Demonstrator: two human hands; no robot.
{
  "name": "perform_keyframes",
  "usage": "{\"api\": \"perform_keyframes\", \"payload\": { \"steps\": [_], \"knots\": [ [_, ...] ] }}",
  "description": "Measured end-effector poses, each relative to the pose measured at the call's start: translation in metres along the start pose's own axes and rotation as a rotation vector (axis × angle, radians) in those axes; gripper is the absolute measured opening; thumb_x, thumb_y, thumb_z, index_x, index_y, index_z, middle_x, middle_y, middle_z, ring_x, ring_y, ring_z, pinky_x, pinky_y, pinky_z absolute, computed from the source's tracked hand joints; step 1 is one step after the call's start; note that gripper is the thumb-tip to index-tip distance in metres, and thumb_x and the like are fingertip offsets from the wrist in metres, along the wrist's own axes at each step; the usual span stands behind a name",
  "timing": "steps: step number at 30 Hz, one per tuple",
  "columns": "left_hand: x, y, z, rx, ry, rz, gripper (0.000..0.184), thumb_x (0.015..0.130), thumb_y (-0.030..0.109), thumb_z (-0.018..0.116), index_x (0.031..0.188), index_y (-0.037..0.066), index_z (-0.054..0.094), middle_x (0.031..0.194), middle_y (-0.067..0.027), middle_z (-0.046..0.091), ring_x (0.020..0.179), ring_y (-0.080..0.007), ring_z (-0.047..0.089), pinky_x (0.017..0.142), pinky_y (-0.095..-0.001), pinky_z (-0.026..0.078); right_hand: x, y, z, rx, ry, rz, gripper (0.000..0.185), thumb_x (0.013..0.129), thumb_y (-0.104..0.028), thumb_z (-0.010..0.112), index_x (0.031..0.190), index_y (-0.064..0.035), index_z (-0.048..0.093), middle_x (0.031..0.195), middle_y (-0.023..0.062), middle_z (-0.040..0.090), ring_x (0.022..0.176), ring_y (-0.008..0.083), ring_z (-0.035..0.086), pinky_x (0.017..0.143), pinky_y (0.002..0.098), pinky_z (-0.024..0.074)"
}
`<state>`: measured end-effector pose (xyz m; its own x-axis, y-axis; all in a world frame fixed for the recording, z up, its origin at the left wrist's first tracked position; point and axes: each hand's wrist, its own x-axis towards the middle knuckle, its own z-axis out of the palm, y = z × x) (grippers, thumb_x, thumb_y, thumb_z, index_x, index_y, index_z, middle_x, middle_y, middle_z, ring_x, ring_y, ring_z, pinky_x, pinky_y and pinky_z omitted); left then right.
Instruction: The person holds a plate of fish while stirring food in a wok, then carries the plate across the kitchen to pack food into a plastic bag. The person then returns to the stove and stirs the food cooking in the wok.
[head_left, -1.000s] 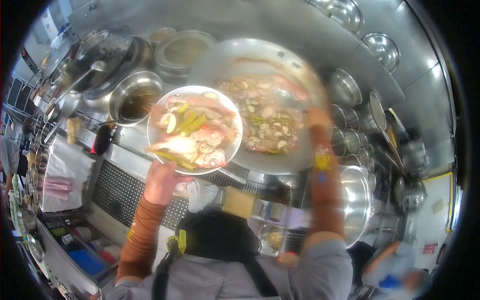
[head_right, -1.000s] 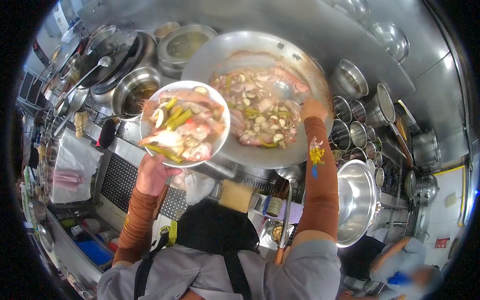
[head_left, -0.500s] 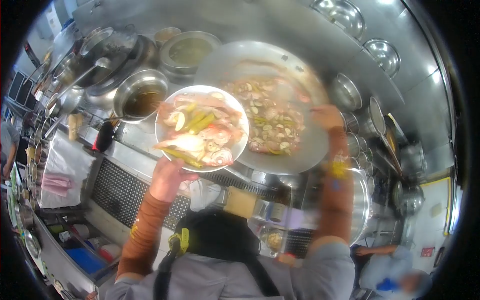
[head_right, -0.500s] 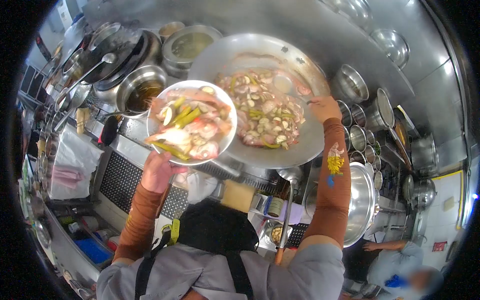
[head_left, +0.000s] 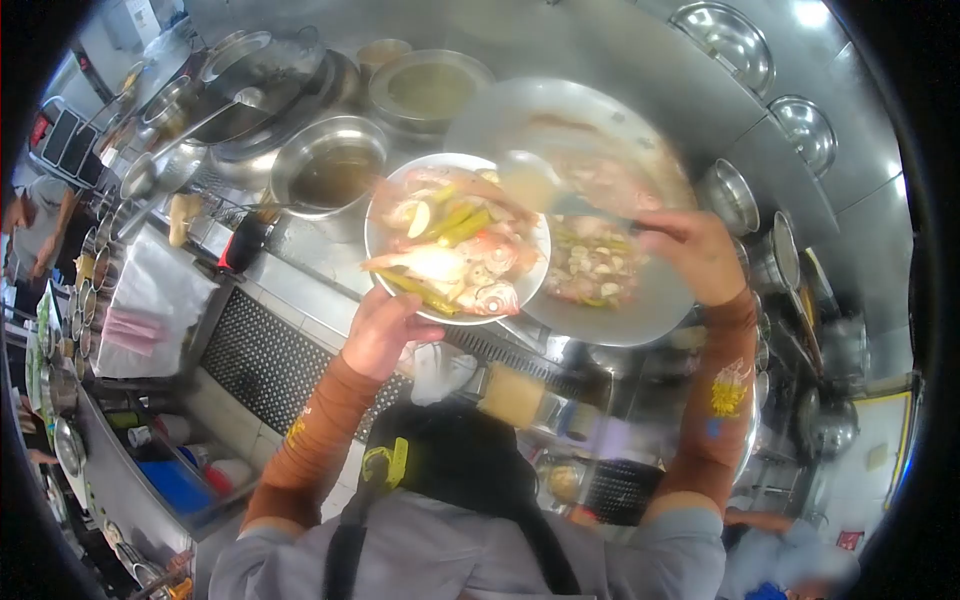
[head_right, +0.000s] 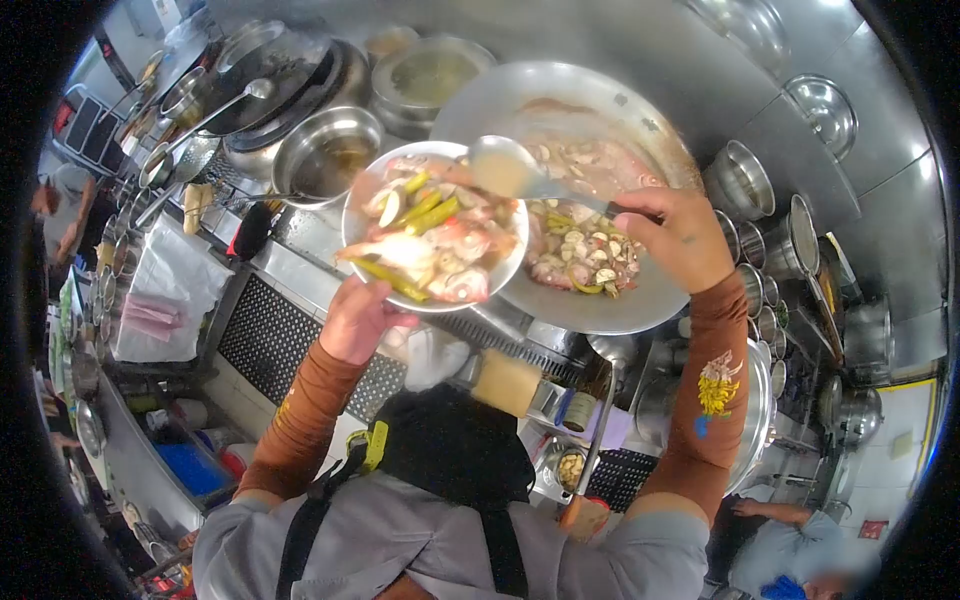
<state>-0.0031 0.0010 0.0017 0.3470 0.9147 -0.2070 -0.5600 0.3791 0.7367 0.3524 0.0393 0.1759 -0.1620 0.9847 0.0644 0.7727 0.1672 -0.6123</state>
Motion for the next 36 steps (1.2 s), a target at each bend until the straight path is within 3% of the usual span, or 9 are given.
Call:
{"api": "perform_keyframes", "payload": {
  "steps": [3, 6, 9, 12, 14, 16, 19, 31, 36],
  "knots": [
    [-0.002, 0.001, 0.001, 0.013, 0.006, -0.017, 0.053, 0.09, 0.018, 0.053, 0.138, 0.0, 0.039, 0.128, -0.014, 0.055, 0.107, -0.023, 0.062, 0.076, -0.0348, 0.059, -0.004, -0.027, 0.019, -0.144, 0.06, -0.161, 0.024, 0.079, -0.016, 0.071, 0.1, -0.0034, 0.072, 0.088, 0.0143, 0.07, 0.079, 0.0268, 0.068, 0.072, 0.0321, 0.052],
    [0.0, 0.003, 0.004, 0.026, -0.009, -0.039, 0.056, 0.089, 0.018, 0.052, 0.14, 0.0, 0.036, 0.13, -0.0136, 0.053, 0.107, -0.0221, 0.061, 0.076, -0.034, 0.059, -0.012, -0.058, 0.034, -0.502, 0.277, -0.296, 0.019, 0.08, -0.015, 0.069, 0.097, -0.0078, 0.073, 0.087, 0.0114, 0.069, 0.08, 0.0333, 0.065, 0.071, 0.0385, 0.0521],
    [0.003, 0.0, 0.005, 0.013, -0.001, -0.015, 0.05, 0.091, 0.018, 0.054, 0.135, -0.002, 0.041, 0.124, -0.0149, 0.058, 0.105, -0.0245, 0.063, 0.075, -0.0366, 0.06, -0.001, -0.046, 0.03, -0.674, 0.524, -0.381, 0.014, 0.081, -0.015, 0.065, 0.093, -0.0114, 0.072, 0.088, 0.0114, 0.068, 0.08, 0.0355, 0.063, 0.07, 0.0443, 0.051],
    [0.003, -0.001, 0.005, 0.007, 0.032, 0.002, 0.047, 0.092, 0.018, 0.054, 0.133, -0.003, 0.044, 0.121, -0.0157, 0.06, 0.104, -0.026, 0.064, 0.075, -0.0377, 0.061, 0.023, 0.025, 0.011, -0.866, 0.447, -0.145, 0.018, 0.083, -0.019, 0.061, 0.097, -0.0131, 0.071, 0.092, 0.0135, 0.068, 0.085, 0.0348, 0.065, 0.073, 0.0453, 0.052],
    [0.001, 0.0, 0.005, 0.011, 0.049, -0.001, 0.048, 0.092, 0.018, 0.053, 0.134, -0.003, 0.043, 0.122, -0.0159, 0.06, 0.104, -0.0265, 0.064, 0.075, -0.038, 0.061, 0.04, 0.074, 0.009, -0.926, 0.253, 0.175, 0.024, 0.082, -0.023, 0.06, 0.101, -0.0141, 0.071, 0.094, 0.0153, 0.068, 0.09, 0.0341, 0.066, 0.077, 0.046, 0.053],
    [0.002, 0.0, 0.004, 0.021, 0.042, 0.001, 0.049, 0.092, 0.018, 0.053, 0.135, -0.003, 0.042, 0.122, -0.0161, 0.06, 0.105, -0.0265, 0.064, 0.075, -0.0384, 0.061, 0.049, 0.136, 0.017, -0.892, 0.228, 0.355, 0.025, 0.081, -0.024, 0.06, 0.101, -0.0131, 0.071, 0.096, 0.0165, 0.069, 0.094, 0.034, 0.066, 0.081, 0.0457, 0.0533],
    [0.002, 0.001, 0.007, 0.048, 0.046, -0.005, 0.051, 0.092, 0.018, 0.052, 0.137, -0.002, 0.039, 0.125, -0.016, 0.059, 0.105, -0.0265, 0.064, 0.076, -0.0391, 0.06, 0.047, 0.191, 0.028, -0.82, 0.173, 0.486, 0.023, 0.082, -0.025, 0.06, 0.097, -0.0125, 0.072, 0.099, 0.0179, 0.069, 0.096, 0.0347, 0.066, 0.083, 0.0456, 0.0532],
    [0.006, -0.001, 0.008, 0.027, 0.048, -0.006, 0.05, 0.092, 0.014, 0.049, 0.137, -0.003, 0.039, 0.125, -0.0174, 0.058, 0.106, -0.0278, 0.064, 0.075, -0.0386, 0.061, 0.056, 0.241, 0.053, -0.988, 0.213, 0.482, 0.022, 0.086, -0.022, 0.056, 0.098, -0.0158, 0.073, 0.098, 0.0127, 0.071, 0.093, 0.0318, 0.069, 0.082, 0.0442, 0.0546],
    [0.006, -0.002, 0.008, 0.015, 0.04, 0.003, 0.049, 0.092, 0.014, 0.049, 0.136, -0.004, 0.039, 0.125, -0.0173, 0.058, 0.104, -0.0283, 0.065, 0.075, -0.0384, 0.061, 0.049, 0.245, 0.052, -0.84, 0.214, 0.481, 0.023, 0.083, -0.023, 0.058, 0.099, -0.019, 0.073, 0.102, 0.0101, 0.07, 0.098, 0.031, 0.067, 0.085, 0.0444, 0.053]
  ]
}}
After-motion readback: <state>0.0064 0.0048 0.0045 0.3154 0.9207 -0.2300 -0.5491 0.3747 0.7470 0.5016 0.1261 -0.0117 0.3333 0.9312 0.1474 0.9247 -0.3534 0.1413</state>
